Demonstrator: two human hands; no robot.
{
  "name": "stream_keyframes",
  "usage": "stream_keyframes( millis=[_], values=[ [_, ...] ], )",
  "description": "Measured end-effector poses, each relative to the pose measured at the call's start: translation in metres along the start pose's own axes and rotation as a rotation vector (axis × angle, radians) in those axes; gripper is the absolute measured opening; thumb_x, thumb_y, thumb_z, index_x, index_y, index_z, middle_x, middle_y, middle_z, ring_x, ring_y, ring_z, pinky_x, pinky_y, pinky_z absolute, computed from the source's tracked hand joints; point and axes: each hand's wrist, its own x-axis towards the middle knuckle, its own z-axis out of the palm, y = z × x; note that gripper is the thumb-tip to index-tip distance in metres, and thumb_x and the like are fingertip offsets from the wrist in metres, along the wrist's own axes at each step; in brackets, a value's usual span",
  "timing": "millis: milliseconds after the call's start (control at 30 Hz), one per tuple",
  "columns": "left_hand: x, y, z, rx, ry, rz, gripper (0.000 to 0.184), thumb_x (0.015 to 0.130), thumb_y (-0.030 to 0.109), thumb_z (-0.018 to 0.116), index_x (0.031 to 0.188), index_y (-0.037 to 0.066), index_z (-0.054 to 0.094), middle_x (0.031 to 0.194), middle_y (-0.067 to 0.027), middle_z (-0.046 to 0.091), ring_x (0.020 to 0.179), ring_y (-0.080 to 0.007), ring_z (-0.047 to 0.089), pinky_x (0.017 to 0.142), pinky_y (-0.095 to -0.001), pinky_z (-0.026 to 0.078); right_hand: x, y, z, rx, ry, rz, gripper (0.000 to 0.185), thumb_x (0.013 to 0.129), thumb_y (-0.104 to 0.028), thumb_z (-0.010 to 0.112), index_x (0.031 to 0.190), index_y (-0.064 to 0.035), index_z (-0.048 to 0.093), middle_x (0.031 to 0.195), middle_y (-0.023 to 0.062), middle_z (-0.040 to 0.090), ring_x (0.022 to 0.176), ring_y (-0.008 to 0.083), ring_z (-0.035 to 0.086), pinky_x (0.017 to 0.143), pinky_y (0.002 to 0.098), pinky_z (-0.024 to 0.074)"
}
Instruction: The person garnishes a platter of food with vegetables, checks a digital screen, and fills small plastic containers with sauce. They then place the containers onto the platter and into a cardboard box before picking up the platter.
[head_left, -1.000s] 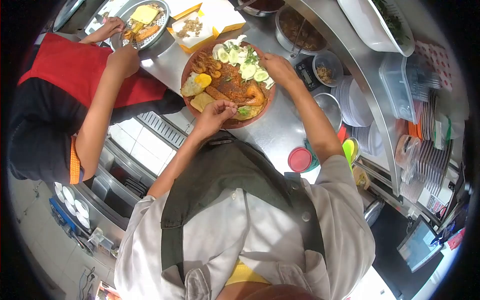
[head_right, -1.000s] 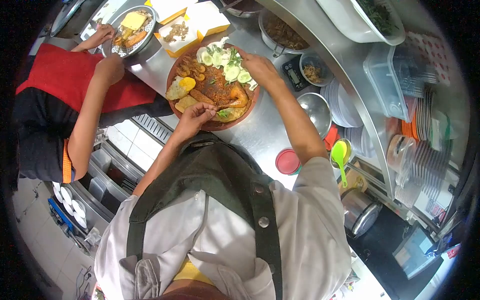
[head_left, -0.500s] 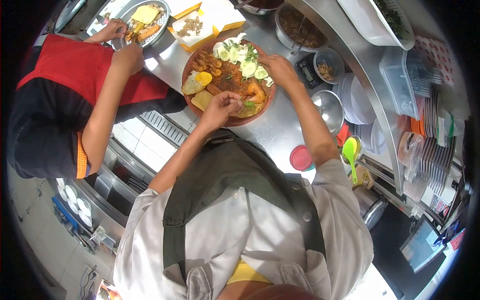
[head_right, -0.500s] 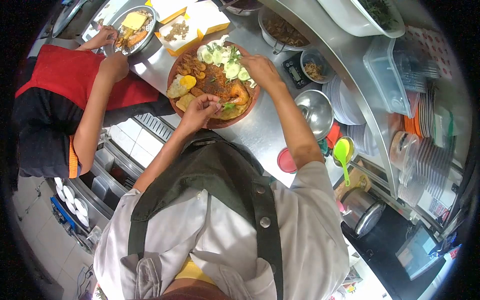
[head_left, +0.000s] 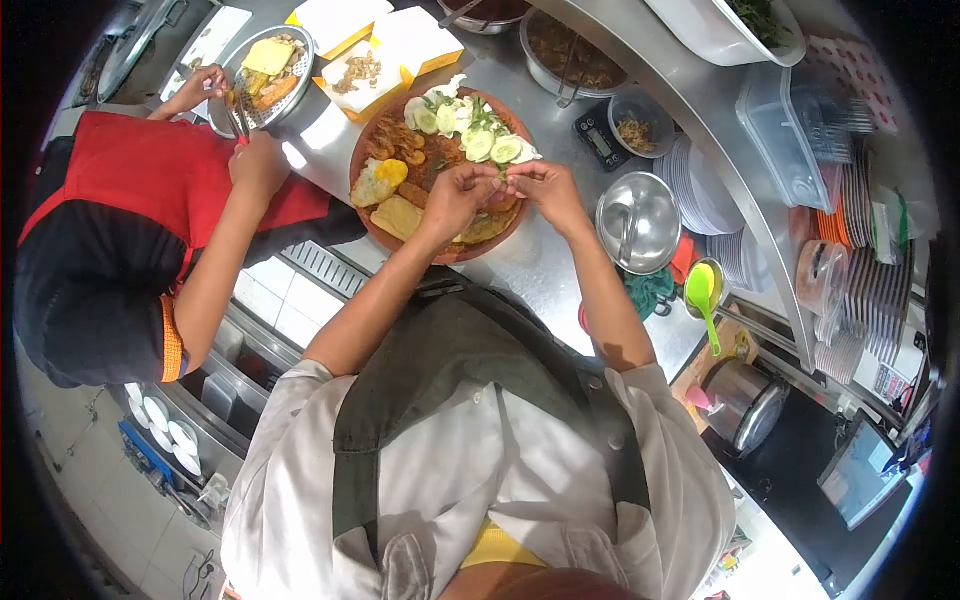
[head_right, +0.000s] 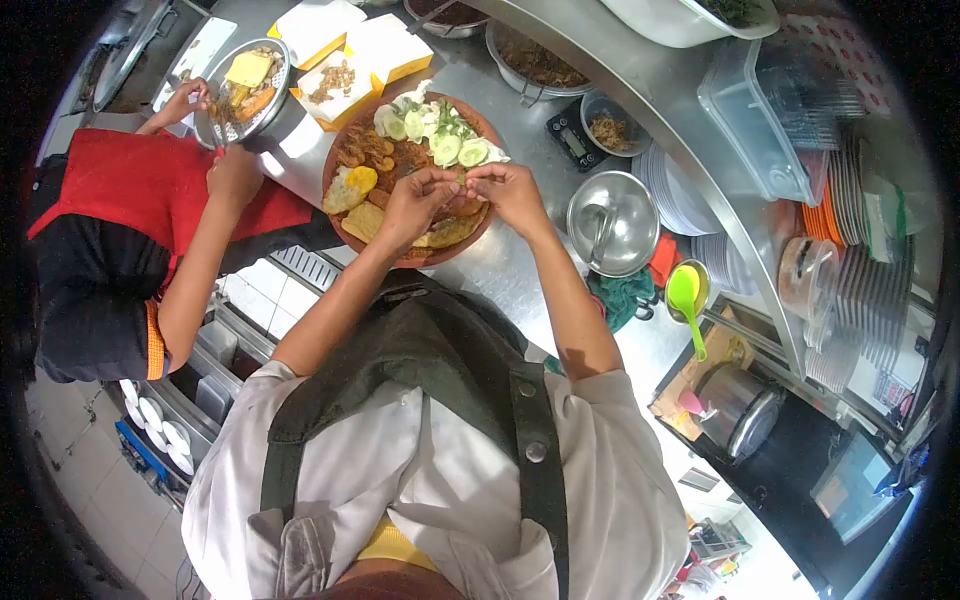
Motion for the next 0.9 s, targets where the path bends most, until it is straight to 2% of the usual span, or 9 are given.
stream_keyframes(
  millis=[67, 167, 267, 367, 500, 600, 667, 800, 900],
  values=[
    [-0.005, -0.001, 0.002, 0.057, 0.030, -0.020, 0.032, 0.097, 0.014, 0.064, 0.122, -0.004, 0.055, 0.102, -0.0068, 0.067, 0.090, -0.0126, 0.065, 0.080, -0.0258, 0.053, 0.009, 0.004, -0.015, -0.090, 0.025, 0.017, 0.016, 0.092, -0.011, 0.067, 0.106, -0.0013, 0.070, 0.089, 0.0047, 0.072, 0.079, 0.0099, 0.066, 0.069, 0.0252, 0.0536],
    [-0.015, -0.012, -0.006, 0.082, 0.013, 0.015, 0.035, 0.097, 0.017, 0.065, 0.123, -0.003, 0.054, 0.105, -0.0052, 0.065, 0.092, -0.0120, 0.063, 0.082, -0.0259, 0.051, 0.037, -0.002, -0.038, -0.593, 0.230, -0.108, 0.018, 0.088, -0.013, 0.069, 0.105, -0.0054, 0.071, 0.088, 0.0083, 0.074, 0.080, 0.0168, 0.070, 0.073, 0.0325, 0.0545],
    [-0.033, -0.013, -0.017, 0.104, -0.041, 0.022, 0.035, 0.098, 0.019, 0.064, 0.123, -0.002, 0.054, 0.101, -0.0033, 0.064, 0.090, -0.0117, 0.062, 0.082, -0.0249, 0.050, 0.058, -0.022, -0.035, -0.701, 0.252, -0.208, 0.020, 0.085, -0.015, 0.071, 0.103, -0.0082, 0.071, 0.091, 0.0124, 0.073, 0.085, 0.0248, 0.072, 0.078, 0.0380, 0.0538],
    [-0.060, -0.014, -0.033, 0.060, -0.176, -0.069, 0.031, 0.097, 0.019, 0.064, 0.119, -0.002, 0.057, 0.095, -0.0022, 0.063, 0.088, -0.0094, 0.060, 0.078, -0.0232, 0.049, 0.059, -0.041, -0.024, -0.862, 0.134, -0.188, 0.018, 0.085, -0.015, 0.070, 0.102, -0.0069, 0.071, 0.093, 0.0142, 0.073, 0.090, 0.0290, 0.072, 0.079, 0.0394, 0.0531],
    [-0.106, -0.008, -0.059, 0.182, -0.307, -0.312, 0.021, 0.098, 0.023, 0.063, 0.103, 0.002, 0.061, 0.083, 0.0026, 0.058, 0.071, -0.0048, 0.052, 0.063, -0.0211, 0.042, 0.048, -0.038, -0.031, -0.844, 0.185, -0.189, 0.018, 0.085, -0.015, 0.071, 0.100, -0.0066, 0.072, 0.093, 0.0129, 0.073, 0.088, 0.0275, 0.071, 0.078, 0.0385, 0.0534],
    [-0.142, -0.002, -0.072, 0.202, -0.121, -0.291, 0.023, 0.097, 0.028, 0.064, 0.095, 0.005, 0.062, 0.076, 0.0049, 0.054, 0.065, -0.0038, 0.046, 0.057, -0.0210, 0.036, 0.040, -0.031, -0.035, -0.766, 0.278, -0.062, 0.017, 0.084, -0.015, 0.072, 0.099, -0.0069, 0.072, 0.092, 0.0123, 0.074, 0.083, 0.0271, 0.071, 0.076, 0.0377, 0.0535],
    [-0.156, -0.016, -0.091, 0.154, -0.071, -0.307, 0.024, 0.096, 0.031, 0.065, 0.094, 0.007, 0.063, 0.071, 0.0061, 0.052, 0.063, -0.0041, 0.044, 0.055, -0.0212, 0.033, 0.044, -0.033, -0.031, -0.717, 0.282, -0.122, 0.017, 0.084, -0.016, 0.072, 0.100, -0.0075, 0.072, 0.092, 0.0127, 0.073, 0.084, 0.0273, 0.071, 0.076, 0.0371, 0.0534],
    [-0.149, 0.007, -0.089, 0.263, -0.104, -0.284, 0.022, 0.092, 0.027, 0.065, 0.096, 0.005, 0.066, 0.082, -0.0016, 0.058, 0.074, -0.0125, 0.052, 0.064, -0.0286, 0.039, 0.064, -0.066, -0.006, -0.793, 0.257, -0.219, 0.016, 0.085, -0.016, 0.071, 0.099, -0.0084, 0.072, 0.093, 0.0143, 0.072, 0.086, 0.0297, 0.070, 0.077, 0.0370, 0.0532],
    [-0.100, 0.084, -0.039, 0.695, -0.309, -0.239, 0.022, 0.089, 0.024, 0.065, 0.098, 0.004, 0.068, 0.090, -0.0073, 0.062, 0.083, -0.0187, 0.058, 0.071, -0.0341, 0.043, 0.110, -0.062, 0.011, -0.820, 0.141, -0.356, 0.016, 0.085, -0.014, 0.068, 0.100, -0.0086, 0.070, 0.096, 0.0165, 0.071, 0.091, 0.0353, 0.068, 0.080, 0.0407, 0.0529]
  ],
)
